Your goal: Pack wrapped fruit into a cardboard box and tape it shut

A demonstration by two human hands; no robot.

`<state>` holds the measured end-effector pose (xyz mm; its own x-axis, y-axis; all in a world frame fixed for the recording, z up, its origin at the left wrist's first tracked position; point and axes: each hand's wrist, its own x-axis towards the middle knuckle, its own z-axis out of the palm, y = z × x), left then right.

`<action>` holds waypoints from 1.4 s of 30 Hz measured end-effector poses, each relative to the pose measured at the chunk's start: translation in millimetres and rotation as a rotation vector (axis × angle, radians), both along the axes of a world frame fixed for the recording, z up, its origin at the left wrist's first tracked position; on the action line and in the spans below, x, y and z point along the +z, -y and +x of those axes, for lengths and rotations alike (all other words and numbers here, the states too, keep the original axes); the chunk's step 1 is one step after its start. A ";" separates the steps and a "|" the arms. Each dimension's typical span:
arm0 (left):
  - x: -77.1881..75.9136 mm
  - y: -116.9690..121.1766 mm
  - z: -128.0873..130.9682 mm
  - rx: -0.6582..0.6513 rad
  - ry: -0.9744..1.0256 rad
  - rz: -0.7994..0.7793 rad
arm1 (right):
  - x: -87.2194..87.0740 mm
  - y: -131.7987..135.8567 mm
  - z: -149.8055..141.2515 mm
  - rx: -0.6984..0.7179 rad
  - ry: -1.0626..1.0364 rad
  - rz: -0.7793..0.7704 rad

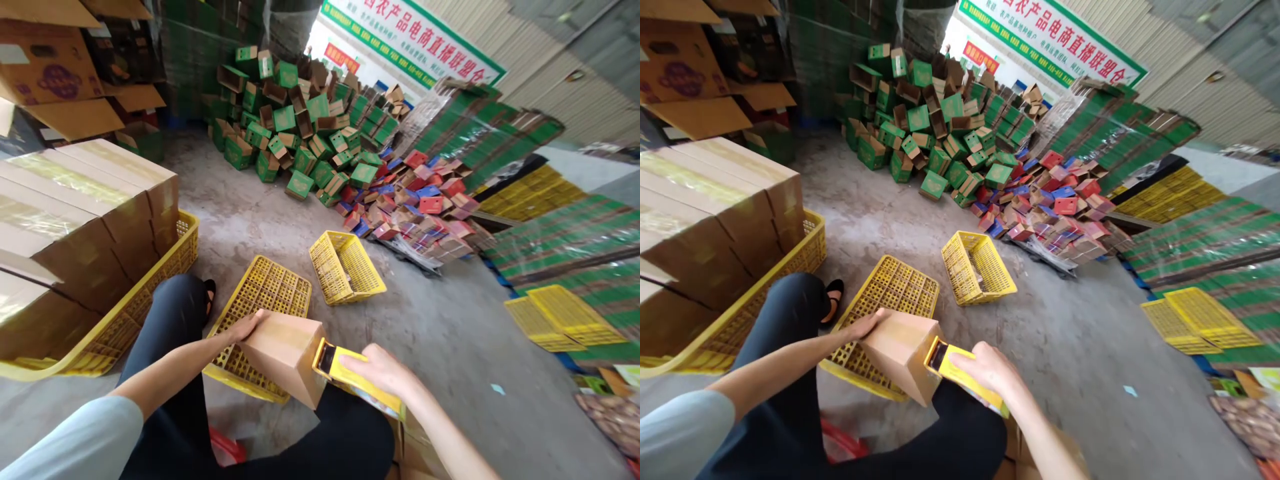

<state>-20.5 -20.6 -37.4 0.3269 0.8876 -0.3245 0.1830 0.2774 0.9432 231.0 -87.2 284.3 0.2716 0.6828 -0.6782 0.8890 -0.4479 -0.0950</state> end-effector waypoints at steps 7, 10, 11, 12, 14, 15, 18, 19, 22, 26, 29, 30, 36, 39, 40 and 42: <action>100.4 -19.1 -29.9 -0.132 0.129 0.470 | -37.8 -16.9 -15.6 -0.034 -0.261 0.031; 142.6 -14.0 -43.9 -0.499 0.051 0.882 | -48.3 -26.5 -23.4 -0.037 -0.339 0.040; 150.4 -13.2 -46.3 -0.577 -0.011 0.985 | -50.8 -29.4 -23.5 -0.029 -0.355 0.039; 154.7 -13.1 -47.6 -0.635 -0.075 1.063 | -53.1 -31.6 -22.4 -0.022 -0.365 0.039; 153.5 -14.9 -47.3 -0.692 -0.174 1.150 | -56.7 -33.2 -17.1 -0.022 -0.382 0.044; 149.5 -16.2 -46.3 -0.708 -0.201 1.169 | -58.4 -32.4 -13.7 -0.027 -0.394 0.048; 133.0 -18.9 -42.5 -0.715 -0.219 1.162 | -64.1 -24.9 -4.4 -0.048 -0.463 0.060; 128.2 -19.0 -41.8 -0.701 -0.219 1.145 | -66.4 -21.8 -2.4 -0.055 -0.492 0.062; 120.0 -18.1 -42.5 -0.649 -0.212 1.079 | -74.4 -14.7 0.2 -0.067 -0.571 0.074; 120.1 -18.7 -46.4 -0.601 -0.193 1.025 | -83.2 -11.9 -1.0 -0.048 -0.643 0.085; 120.6 -20.4 -46.4 -0.596 -0.203 1.022 | -85.0 -9.4 -3.2 -0.064 -0.660 0.107; 120.1 -20.8 -45.5 -0.597 -0.212 1.025 | -84.7 -8.1 -3.9 -0.075 -0.671 0.120; 116.1 -21.7 -41.0 -0.599 -0.262 1.041 | -80.5 -3.0 1.8 -0.100 -0.702 0.109; 117.0 -22.4 -43.8 -0.580 -0.269 1.032 | -80.2 0.2 11.8 -0.112 -0.683 0.056; 117.4 -22.6 -44.8 -0.573 -0.268 1.026 | -80.6 2.3 15.1 -0.123 -0.678 0.048; 117.8 -22.7 -46.0 -0.564 -0.260 1.018 | -82.2 7.8 20.2 -0.151 -0.675 0.047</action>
<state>-66.5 2.2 80.4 0.7820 0.5280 0.3313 0.2576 -0.7577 0.5996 251.2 -95.0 202.1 -0.1051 0.7036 -0.7028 0.5564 -0.5441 -0.6280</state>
